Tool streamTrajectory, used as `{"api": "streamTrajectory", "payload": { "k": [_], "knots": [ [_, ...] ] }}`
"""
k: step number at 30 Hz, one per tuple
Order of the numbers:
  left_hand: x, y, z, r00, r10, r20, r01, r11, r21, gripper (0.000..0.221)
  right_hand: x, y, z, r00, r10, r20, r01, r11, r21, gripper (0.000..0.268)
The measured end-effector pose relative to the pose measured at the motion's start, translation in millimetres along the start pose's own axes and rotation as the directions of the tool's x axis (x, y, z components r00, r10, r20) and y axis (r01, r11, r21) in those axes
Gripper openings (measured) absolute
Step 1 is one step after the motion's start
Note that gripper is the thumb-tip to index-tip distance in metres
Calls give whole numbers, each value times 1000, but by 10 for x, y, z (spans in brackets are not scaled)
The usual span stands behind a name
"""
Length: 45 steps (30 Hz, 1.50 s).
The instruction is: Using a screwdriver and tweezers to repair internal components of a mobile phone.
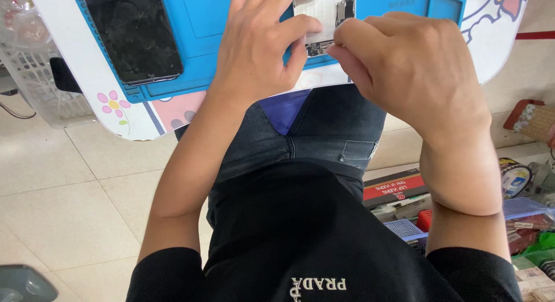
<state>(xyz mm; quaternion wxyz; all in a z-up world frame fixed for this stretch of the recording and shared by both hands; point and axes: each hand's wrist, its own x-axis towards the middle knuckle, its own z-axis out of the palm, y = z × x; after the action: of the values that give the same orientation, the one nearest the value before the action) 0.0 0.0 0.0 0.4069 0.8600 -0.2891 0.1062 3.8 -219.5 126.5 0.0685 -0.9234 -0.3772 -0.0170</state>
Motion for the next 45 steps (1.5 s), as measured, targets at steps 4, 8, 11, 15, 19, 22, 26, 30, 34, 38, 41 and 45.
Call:
{"api": "streamTrajectory", "payload": {
  "k": [4, 8, 11, 15, 19, 22, 26, 30, 34, 38, 41, 45],
  "knots": [
    [-54, -53, 53, 1000, 15, -14, -14, 999, 30, 27, 63, 6, -88, 998, -30, 52, 34, 996, -77, 23],
    [-54, -68, 64, 1000, 30, -3, -30, 998, 49, 27, 61, -6, -108, 993, 21, 114, 0, 984, -179, 33],
    [-48, -60, 56, 1000, 27, -11, -26, 998, 56, 26, 14, -27, -102, 995, 21, 99, -1, 981, -195, 35],
    [-66, -60, 57, 1000, 5, -5, -5, 1000, 21, 25, 22, -68, -117, 993, 43, 113, -18, 977, -211, 35],
    [-44, -47, 50, 1000, 19, -5, -19, 999, 35, 25, 9, -40, -89, 993, 45, 111, -23, 980, -196, 32],
    [-42, -38, 34, 1000, 18, -15, -18, 999, 39, 26, 37, -62, -78, 993, 50, 104, -27, 977, -210, 34],
    [-51, -42, 39, 1000, 0, -13, 0, 1000, 28, 24, 68, -126, -60, 992, 50, 119, -24, 979, -204, 31],
    [-47, -45, 57, 1000, -4, -24, 4, 1000, 12, 19, 57, -139, -83, 988, 80, 133, -46, 969, -241, 28],
    [-70, -58, 70, 1000, 3, -31, -2, 999, 46, 19, 60, -157, -72, 986, 106, 129, -73, 969, -236, 25],
    [-63, -58, 80, 999, 6, -37, -5, 999, 38, 20, 94, -192, -116, 982, 121, 141, -102, 985, -139, 20],
    [-60, -60, 76, 999, 11, -39, -9, 999, 45, 20, 89, -205, -84, 989, 99, 108, -85, 989, -123, 16],
    [-64, -53, 83, 1000, -1, -27, 2, 999, 33, 19, 117, -187, -54, 989, 121, 88, -116, 991, -62, 16]
  ]
}}
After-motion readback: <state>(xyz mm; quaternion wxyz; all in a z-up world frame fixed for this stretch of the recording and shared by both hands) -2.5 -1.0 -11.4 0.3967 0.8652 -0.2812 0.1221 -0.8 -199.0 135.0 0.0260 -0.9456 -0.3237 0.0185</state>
